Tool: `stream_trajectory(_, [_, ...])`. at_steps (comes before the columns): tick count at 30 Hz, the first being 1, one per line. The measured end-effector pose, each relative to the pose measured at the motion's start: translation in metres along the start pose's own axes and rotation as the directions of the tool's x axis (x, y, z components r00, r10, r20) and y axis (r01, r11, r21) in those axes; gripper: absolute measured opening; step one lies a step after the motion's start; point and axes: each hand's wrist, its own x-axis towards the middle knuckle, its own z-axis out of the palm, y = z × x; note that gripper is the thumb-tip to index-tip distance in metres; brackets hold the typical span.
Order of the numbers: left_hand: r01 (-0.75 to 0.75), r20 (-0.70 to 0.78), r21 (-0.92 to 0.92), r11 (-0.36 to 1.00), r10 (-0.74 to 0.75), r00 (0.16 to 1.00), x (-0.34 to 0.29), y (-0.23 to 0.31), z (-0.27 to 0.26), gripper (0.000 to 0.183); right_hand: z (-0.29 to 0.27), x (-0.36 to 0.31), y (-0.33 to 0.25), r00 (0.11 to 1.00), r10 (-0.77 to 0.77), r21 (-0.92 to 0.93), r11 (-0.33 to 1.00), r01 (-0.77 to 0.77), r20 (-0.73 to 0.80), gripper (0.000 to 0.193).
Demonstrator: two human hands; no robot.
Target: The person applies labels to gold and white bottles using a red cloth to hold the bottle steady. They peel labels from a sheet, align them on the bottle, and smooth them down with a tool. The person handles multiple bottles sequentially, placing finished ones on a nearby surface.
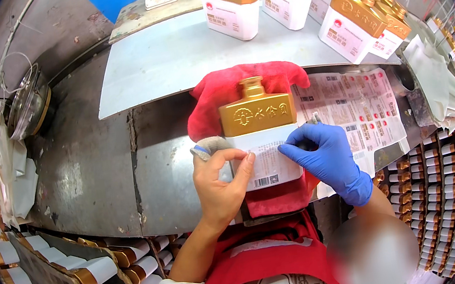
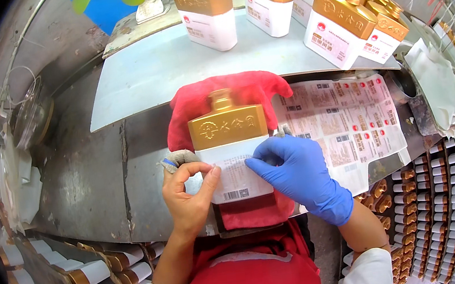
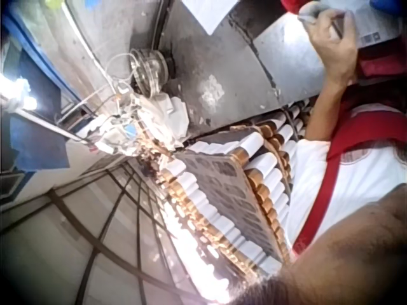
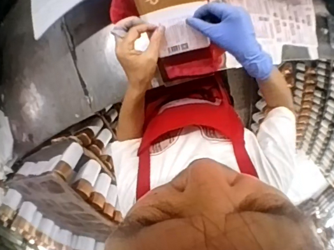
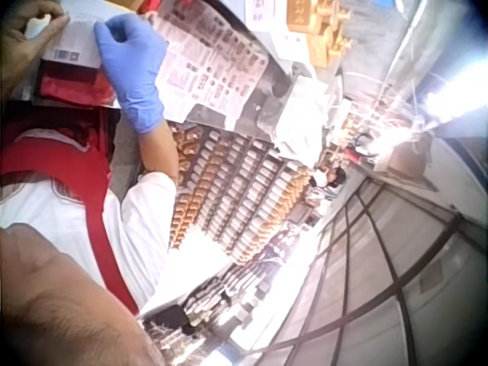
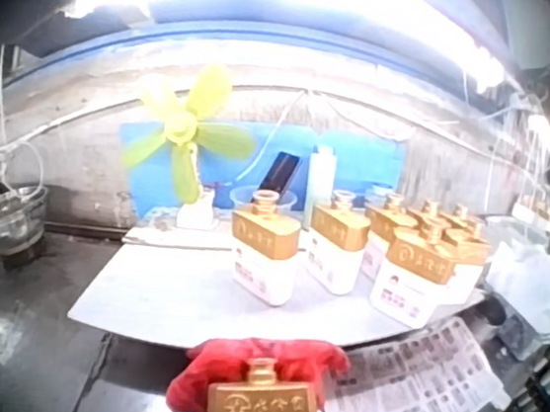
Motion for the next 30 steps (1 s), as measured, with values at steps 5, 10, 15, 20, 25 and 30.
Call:
stream_trajectory(5, [-0.038,-0.018,0.032,0.999,0.038,0.999,0.006,0.0,0.003,0.012,0.001,0.005,0.005,0.999,-0.019,-0.002,1.0,0.019,-0.044,0.015])
stream_trajectory(10, [-0.026,-0.013,0.034,0.999,0.026,1.0,0.007,-0.002,0.004,0.013,0.001,0.008,0.006,0.999,0.006,0.018,1.0,-0.005,-0.047,0.016])
stream_trajectory(15, [-0.008,-0.056,-0.023,1.0,0.007,0.998,0.007,-0.009,0.007,0.015,0.003,0.009,0.012,0.994,0.071,0.103,0.993,-0.062,-0.088,0.015])
stream_trajectory(20, [0.147,-0.076,-0.362,0.921,-0.186,0.98,0.006,-0.029,0.007,0.036,0.004,0.006,0.026,0.97,0.186,0.257,0.956,-0.142,-0.156,0.037])
stream_trajectory(25, [0.143,0.199,-0.295,0.945,-0.086,0.976,0.002,-0.024,0.013,0.071,0.014,-0.003,0.028,0.981,0.133,0.226,0.969,-0.098,-0.142,0.06])
stream_trajectory(30, [0.256,0.3,-0.481,0.839,-0.117,0.947,0.002,-0.01,0.022,0.08,0.016,-0.004,0.023,0.948,0.301,0.446,0.838,-0.315,0.103,0.074])
